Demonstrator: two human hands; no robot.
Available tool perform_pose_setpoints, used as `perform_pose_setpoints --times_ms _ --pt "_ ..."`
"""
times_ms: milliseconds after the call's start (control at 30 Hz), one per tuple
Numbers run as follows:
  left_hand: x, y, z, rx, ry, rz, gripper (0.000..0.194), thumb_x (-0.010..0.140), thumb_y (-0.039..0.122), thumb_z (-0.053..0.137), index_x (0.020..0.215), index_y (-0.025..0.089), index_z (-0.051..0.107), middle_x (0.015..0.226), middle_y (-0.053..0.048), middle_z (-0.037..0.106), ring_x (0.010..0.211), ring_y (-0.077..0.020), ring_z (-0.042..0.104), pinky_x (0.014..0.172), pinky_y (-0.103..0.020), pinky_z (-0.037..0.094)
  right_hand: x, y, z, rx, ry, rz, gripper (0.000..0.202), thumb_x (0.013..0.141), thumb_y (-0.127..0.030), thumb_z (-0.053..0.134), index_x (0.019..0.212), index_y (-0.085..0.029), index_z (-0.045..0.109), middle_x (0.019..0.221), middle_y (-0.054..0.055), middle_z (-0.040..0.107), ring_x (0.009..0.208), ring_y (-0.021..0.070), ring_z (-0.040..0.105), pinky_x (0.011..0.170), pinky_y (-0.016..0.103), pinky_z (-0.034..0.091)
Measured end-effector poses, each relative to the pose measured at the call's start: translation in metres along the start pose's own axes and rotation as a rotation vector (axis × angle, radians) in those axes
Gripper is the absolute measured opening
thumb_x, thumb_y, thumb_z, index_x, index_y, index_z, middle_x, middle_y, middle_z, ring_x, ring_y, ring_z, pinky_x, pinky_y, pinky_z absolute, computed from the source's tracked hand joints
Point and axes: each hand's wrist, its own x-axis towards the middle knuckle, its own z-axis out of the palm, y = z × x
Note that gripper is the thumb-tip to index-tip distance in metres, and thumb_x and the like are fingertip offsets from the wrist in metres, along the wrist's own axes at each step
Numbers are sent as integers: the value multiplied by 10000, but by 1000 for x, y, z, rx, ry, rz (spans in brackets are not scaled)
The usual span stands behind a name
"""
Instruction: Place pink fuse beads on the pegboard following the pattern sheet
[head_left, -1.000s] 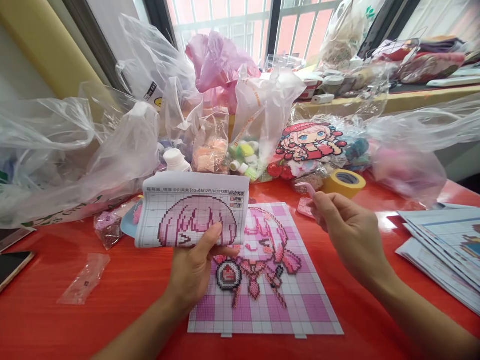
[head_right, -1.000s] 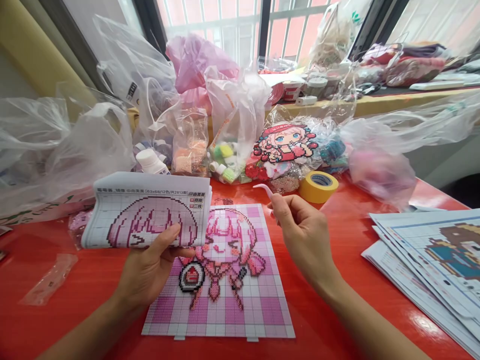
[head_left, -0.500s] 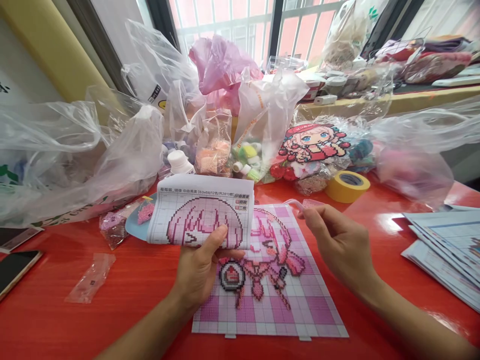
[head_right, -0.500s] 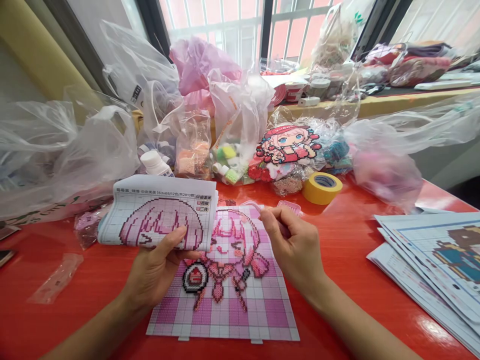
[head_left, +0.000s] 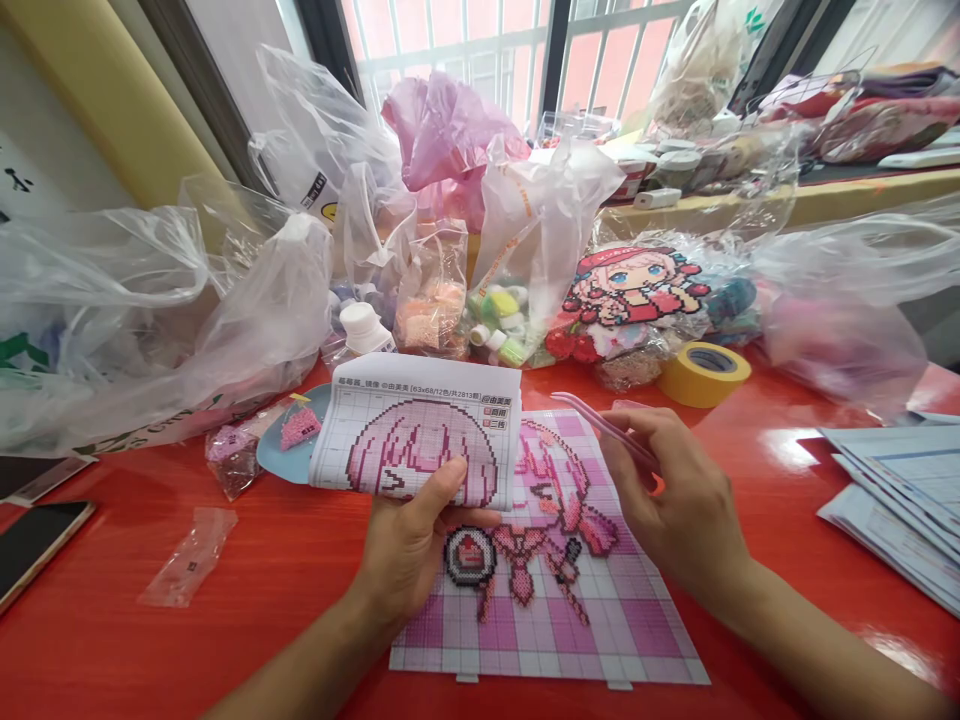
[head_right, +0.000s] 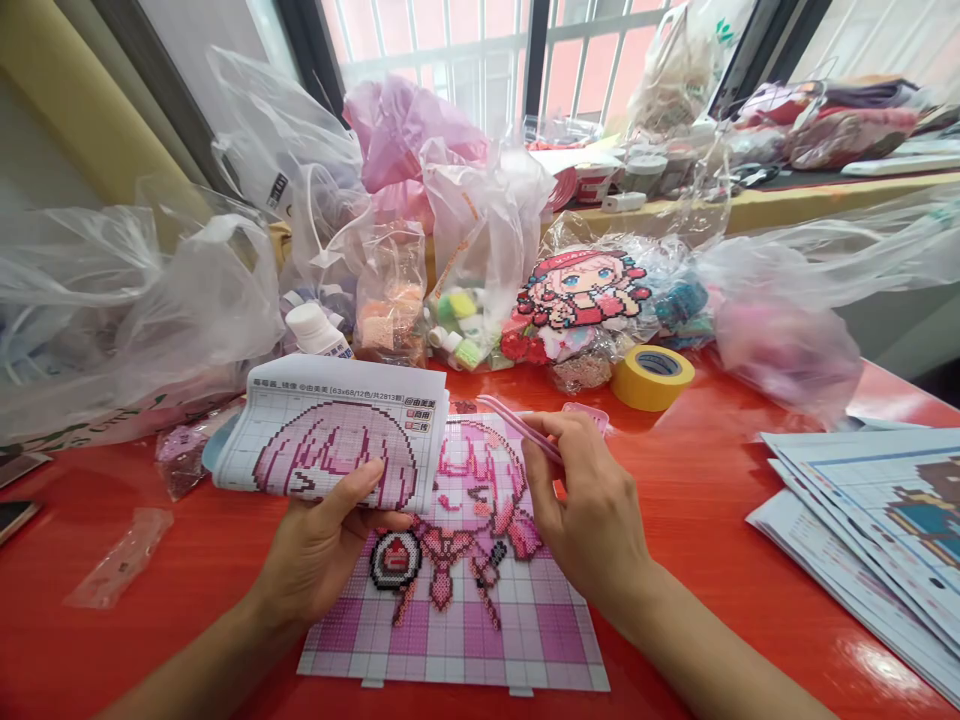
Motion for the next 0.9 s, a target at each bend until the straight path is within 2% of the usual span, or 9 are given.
perform_pose_setpoints --times_ms 133,233,333,433,567,700,900 --pt "0 -1 -1 7 -20 5 414 618 173 851 997 176 685 774 35 732 600 -144 693 454 -251 642 2 -1 -2 -27 -7 55 157 921 -357 563 867 -215 602 781 31 692 633 162 677 512 266 508" --pt "-1 -2 -3 8 -33 4 426 642 176 842 1034 190 678 804 29 735 637 -153 702 461 -260 648 2 -4 -3 35 6 -9 154 909 -339 591 805 -225 577 679 0 651 571 143 654 488 246 506" --pt "-1 -2 -5 3 -36 6 453 649 170 843 1067 200 669 820 32 735 654 -156 708 459 -256 648 1 -10 -5 120 -13 -118 13 909 -221 573 897 -225 574 738 1 641 541 106 600 437 213 468" --pt "-2 -3 -5 8 -47 7 456 654 175 844 1075 190 668 813 27 738 632 -143 698 454 -242 642 -1 -13 -5 178 -68 -207 172 903 -125 536 1044 -219 568 865 33 643 608 103 591 454 208 465" --pt "-4 -3 -1 6 -49 5 461 641 186 852 1065 174 672 769 30 730 609 -147 697 444 -243 640 -5 -14 -4 242 -168 -286 309 902 -74 499 1180 -204 535 968 69 601 802 149 620 594 253 530" --pt "-5 -3 0 11 -58 0 457 642 186 851 1062 177 671 730 41 720 582 -146 700 435 -227 629 -6 -15 -4 237 -229 -333 353 914 -70 478 1239 -203 516 997 79 584 872 162 610 655 274 544" --pt "-5 -4 -2 1 -59 -3 503 638 182 859 1097 199 654 780 44 733 576 -138 697 439 -226 625 -4 -17 -3 256 -222 -384 395 899 -14 472 1246 -196 522 981 71 588 859 144 607 668 255 537"
